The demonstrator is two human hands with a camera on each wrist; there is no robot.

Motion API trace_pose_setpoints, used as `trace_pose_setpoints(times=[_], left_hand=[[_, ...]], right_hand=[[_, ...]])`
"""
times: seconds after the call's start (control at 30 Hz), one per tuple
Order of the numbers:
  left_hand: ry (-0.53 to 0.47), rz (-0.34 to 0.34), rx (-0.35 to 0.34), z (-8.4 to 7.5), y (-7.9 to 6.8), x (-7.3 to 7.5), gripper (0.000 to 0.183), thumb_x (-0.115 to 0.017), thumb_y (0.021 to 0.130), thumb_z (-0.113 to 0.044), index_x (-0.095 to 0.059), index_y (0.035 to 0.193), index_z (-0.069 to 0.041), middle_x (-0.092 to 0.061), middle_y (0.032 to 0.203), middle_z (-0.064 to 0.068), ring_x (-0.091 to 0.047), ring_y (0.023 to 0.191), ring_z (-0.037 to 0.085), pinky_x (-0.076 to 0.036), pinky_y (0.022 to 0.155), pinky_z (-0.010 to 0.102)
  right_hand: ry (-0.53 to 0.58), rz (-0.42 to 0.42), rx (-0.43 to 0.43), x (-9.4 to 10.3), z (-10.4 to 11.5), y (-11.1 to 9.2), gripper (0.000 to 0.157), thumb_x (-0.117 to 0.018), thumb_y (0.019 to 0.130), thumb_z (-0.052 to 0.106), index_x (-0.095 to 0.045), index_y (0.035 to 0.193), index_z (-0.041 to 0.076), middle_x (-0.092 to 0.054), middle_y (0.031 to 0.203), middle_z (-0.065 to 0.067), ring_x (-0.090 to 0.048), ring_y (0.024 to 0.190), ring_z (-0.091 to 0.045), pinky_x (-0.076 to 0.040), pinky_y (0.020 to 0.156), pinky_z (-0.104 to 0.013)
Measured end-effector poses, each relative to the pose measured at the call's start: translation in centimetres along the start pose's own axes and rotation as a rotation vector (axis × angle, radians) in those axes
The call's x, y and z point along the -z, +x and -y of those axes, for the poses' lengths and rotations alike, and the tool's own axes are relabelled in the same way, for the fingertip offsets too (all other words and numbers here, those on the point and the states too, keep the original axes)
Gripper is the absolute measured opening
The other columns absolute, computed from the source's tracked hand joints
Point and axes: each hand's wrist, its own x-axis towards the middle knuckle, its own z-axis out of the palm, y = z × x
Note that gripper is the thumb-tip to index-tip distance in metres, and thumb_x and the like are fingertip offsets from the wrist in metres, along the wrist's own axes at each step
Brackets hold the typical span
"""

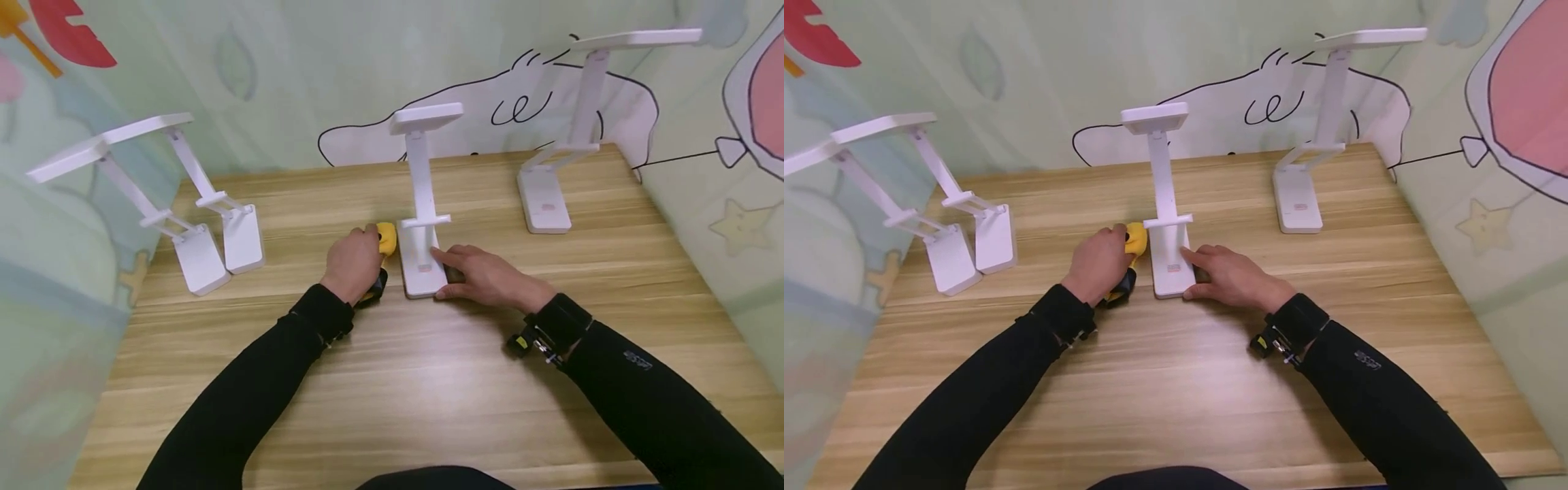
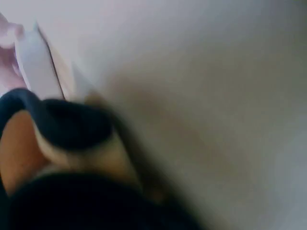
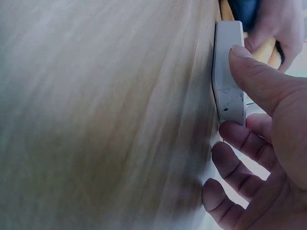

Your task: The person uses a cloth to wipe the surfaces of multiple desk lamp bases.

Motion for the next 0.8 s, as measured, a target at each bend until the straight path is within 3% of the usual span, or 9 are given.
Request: trace_pose_setpoints(times=[0.1, 0.3, 0.47, 0.6, 0.8], left_hand=[[-0.003, -0.018, 0.014, -0.7, -0.2, 1.0, 0.031, -0.064, 0.091, -0.022, -0.058, 0.110, 0.002, -0.063, 0.085, 0.015, -0.063, 0.073, 0.028, -0.056, 0.059, 0.042], [0.106, -0.100, -0.205, -4.5, -1.8, 2.4, 0.045, -0.060, 0.091, -0.018, -0.053, 0.128, 0.006, -0.066, 0.099, 0.017, -0.062, 0.081, 0.027, -0.055, 0.070, 0.037], [0.279, -0.052, -0.315, -5.7, -1.2, 1.6, 0.044, -0.056, 0.094, -0.019, -0.052, 0.133, 0.000, -0.065, 0.112, 0.015, -0.061, 0.095, 0.024, -0.053, 0.079, 0.034], [0.323, -0.027, -0.300, -4.7, -0.1, 0.9, 0.034, -0.058, 0.094, -0.019, -0.060, 0.124, -0.003, -0.067, 0.098, 0.009, -0.063, 0.081, 0.020, -0.055, 0.068, 0.031], [0.157, 0.095, -0.181, -2.0, 0.8, 1.2, 0.021, -0.054, 0.097, -0.016, -0.066, 0.107, -0.001, -0.066, 0.081, 0.010, -0.064, 0.071, 0.022, -0.057, 0.057, 0.036]], right_hand=[[0.010, 0.003, 0.006, -0.1, 0.0, 0.0, 0.083, -0.066, 0.086, 0.052, -0.032, 0.151, 0.012, -0.057, 0.126, -0.013, -0.052, 0.111, -0.024, -0.046, 0.094, -0.047], [-0.012, -0.027, 0.024, -0.1, -0.4, -0.2, 0.080, -0.067, 0.086, 0.051, -0.038, 0.148, 0.009, -0.058, 0.121, -0.010, -0.053, 0.106, -0.022, -0.047, 0.090, -0.045], [0.010, -0.040, 0.053, -0.1, -0.5, 0.0, 0.072, -0.068, 0.085, 0.050, -0.050, 0.138, 0.006, -0.059, 0.120, -0.008, -0.052, 0.112, -0.023, -0.046, 0.095, -0.046], [0.011, -0.025, 0.050, -0.2, -0.5, 0.0, 0.079, -0.067, 0.086, 0.051, -0.040, 0.146, 0.009, -0.058, 0.119, -0.007, -0.052, 0.104, -0.020, -0.047, 0.089, -0.042], [0.005, -0.012, 0.035, -0.2, -0.5, 0.0, 0.084, -0.066, 0.086, 0.051, -0.032, 0.151, 0.011, -0.058, 0.120, -0.009, -0.052, 0.103, -0.019, -0.047, 0.089, -0.042]])
